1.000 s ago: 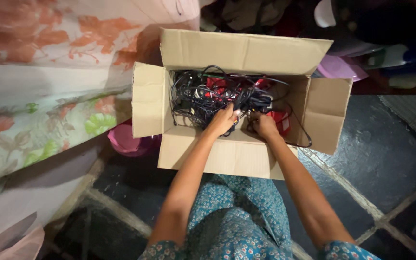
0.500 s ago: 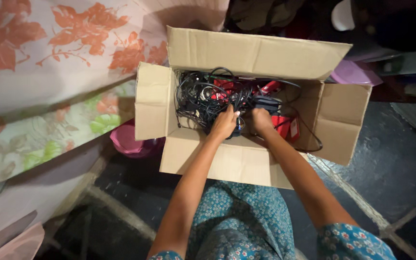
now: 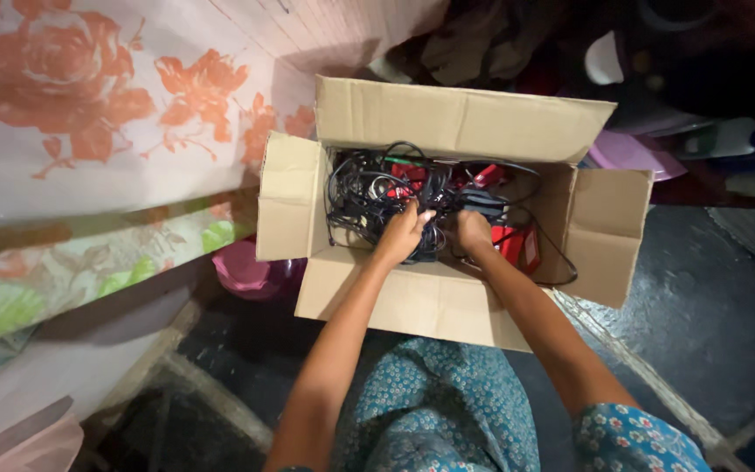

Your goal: The person sorts through a cardboard box filled with tangled black cables and electronic accessories. They pick up individual items, untangle them, and place them on a nearby table covered with a purple cloth. The table already holds various tools and remote controls.

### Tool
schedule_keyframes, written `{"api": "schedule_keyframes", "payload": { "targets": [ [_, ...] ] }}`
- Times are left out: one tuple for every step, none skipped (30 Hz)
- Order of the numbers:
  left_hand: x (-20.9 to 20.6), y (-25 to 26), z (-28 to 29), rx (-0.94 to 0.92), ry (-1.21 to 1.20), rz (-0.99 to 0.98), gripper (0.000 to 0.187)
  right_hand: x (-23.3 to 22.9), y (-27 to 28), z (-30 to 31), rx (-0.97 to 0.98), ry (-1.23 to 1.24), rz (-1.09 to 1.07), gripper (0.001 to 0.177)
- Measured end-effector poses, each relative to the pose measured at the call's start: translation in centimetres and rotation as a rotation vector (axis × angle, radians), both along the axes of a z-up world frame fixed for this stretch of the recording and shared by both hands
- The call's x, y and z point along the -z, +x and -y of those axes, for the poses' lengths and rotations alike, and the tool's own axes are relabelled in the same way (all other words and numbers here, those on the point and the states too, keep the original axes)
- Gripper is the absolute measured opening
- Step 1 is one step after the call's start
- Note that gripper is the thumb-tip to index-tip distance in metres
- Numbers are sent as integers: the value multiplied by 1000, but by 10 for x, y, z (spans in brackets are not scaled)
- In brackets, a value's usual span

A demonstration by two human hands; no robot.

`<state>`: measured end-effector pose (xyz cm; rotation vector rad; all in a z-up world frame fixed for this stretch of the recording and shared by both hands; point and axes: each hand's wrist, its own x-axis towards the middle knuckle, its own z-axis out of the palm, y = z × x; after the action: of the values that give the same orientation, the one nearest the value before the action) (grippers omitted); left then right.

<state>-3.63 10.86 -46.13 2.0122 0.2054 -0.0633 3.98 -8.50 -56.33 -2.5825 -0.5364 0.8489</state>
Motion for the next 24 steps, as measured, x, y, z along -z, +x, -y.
{"api": "schedule_keyframes", "payload": {
  "targets": [
    [0,1,0,-4,-81,-46,38,-5,0,1,-5,58,-7,26],
    [-1,6,1,-11,-162,-88,35,-12,4,3,30,80,-42,24],
    [-4,10,1,-18,-244,-131,32,-21,7,5,65,101,-77,23],
    [-8,10,1,-31,-223,-164,33,-32,7,6,103,123,-115,21],
    [-13,9,1,-45,-203,-198,36,-46,4,8,133,164,-78,18],
    [-19,13,1,-57,-181,-224,38,-65,5,15,164,206,-34,17],
    [-25,12,4,-42,-56,-160,38,-88,4,21,194,248,11,16],
    [-30,12,6,-28,72,-86,38,-110,6,26,273,392,-89,13],
    [-36,13,8,-15,200,-13,38,-133,5,35,349,537,-190,10],
    [-43,13,11,-1,59,-70,34,-152,3,39,424,682,-297,8],
    [-51,12,15,16,-81,-127,32,-169,1,40,477,778,-364,5],
    [-60,14,21,34,-223,-179,30,-185,3,41,526,873,-430,3],
    [-69,15,27,32,-280,-177,32,-199,4,42,573,969,-498,1],
    [-78,19,34,32,-335,-174,35,-211,6,43,565,1009,-474,2],
    [-88,24,39,34,-390,-170,38,-223,7,44,557,1049,-450,4],
    [-101,27,43,33,-442,-148,33,-235,7,44,550,1089,-428,6],
    [-115,30,48,33,-495,-126,28,-247,7,44,524,1108,-378,7],
    [-129,37,53,36,-546,-98,24,-258,12,44,494,1129,-322,7],
    [-146,45,57,40,-573,-77,23,-270,16,44,465,1149,-266,8],
    [-162,49,60,43,-599,-59,22,-281,20,43,502,1136,-271,9],
    [-177,54,61,47,-625,-40,21,-291,23,43,539,1123,-278,11],
    [-191,56,62,63,-570,-19,19,-302,24,42,579,1108,-290,12],
    [-205,58,63,78,-515,3,18,-312,25,43,548,1119,-256,11],
    [-218,61,62,93,-458,29,17,-324,28,43,514,1131,-219,10]
  ]
}}
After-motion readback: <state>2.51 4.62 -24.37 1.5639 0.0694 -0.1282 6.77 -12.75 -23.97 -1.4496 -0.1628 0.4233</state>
